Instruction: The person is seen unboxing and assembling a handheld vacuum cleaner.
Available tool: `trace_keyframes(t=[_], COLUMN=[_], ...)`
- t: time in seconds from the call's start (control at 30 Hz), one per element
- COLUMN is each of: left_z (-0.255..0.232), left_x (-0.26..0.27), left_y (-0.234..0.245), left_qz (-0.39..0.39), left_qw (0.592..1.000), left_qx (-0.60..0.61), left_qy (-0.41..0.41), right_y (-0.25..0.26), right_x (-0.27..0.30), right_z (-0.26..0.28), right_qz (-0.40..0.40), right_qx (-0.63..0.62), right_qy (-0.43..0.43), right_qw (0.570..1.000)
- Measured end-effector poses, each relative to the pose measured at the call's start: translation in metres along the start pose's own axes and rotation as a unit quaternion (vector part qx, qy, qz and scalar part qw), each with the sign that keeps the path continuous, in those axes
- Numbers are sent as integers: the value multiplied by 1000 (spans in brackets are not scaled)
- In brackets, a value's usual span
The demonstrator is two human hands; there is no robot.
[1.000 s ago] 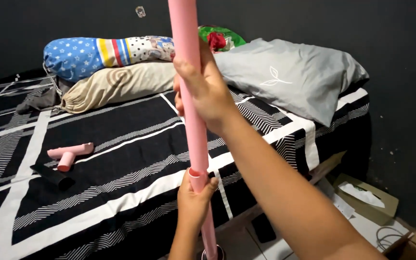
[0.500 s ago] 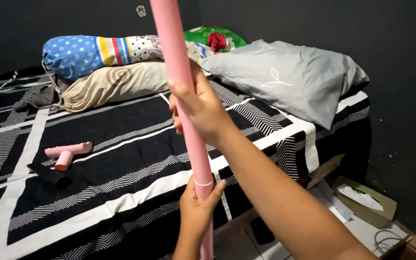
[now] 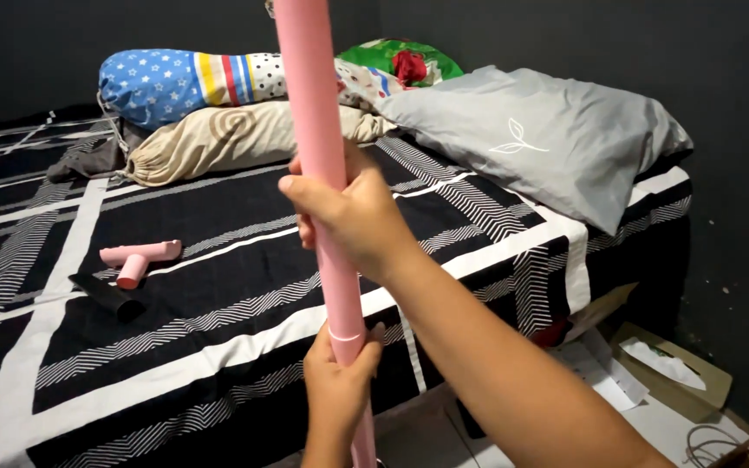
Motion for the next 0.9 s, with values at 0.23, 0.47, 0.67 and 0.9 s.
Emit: trace_keyframes(t=[0.23, 0.47, 0.67, 0.9], left_z=[7, 9, 9, -9], left_x=[-9, -10, -4, 5], left_y=[16, 22, 22, 30], left_qz=[40, 61, -23, -150], left_qw=[998, 995, 998, 985], left_qx=[50, 69, 56, -43], left_qy=[-17, -42, -16, -79], right_y=[-21, -33, -32, -39], right_x=[10, 16, 21, 27], right_z=[-16, -33, -26, -9], right_qz=[82, 106, -39, -183], right_qx=[-13, -55, 45, 184], right_qy=[-98, -108, -34, -34], right_qw=[992, 987, 998, 965])
Point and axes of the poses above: each hand's wrist, its own x-axis away from the middle knuckle, its own y-axis out of the back of the hand, z = x × y, the point moved 7 cm from there along -x, towards the middle knuckle, and after that the axes turned 2 degrees about z, right-handed, at the moved point
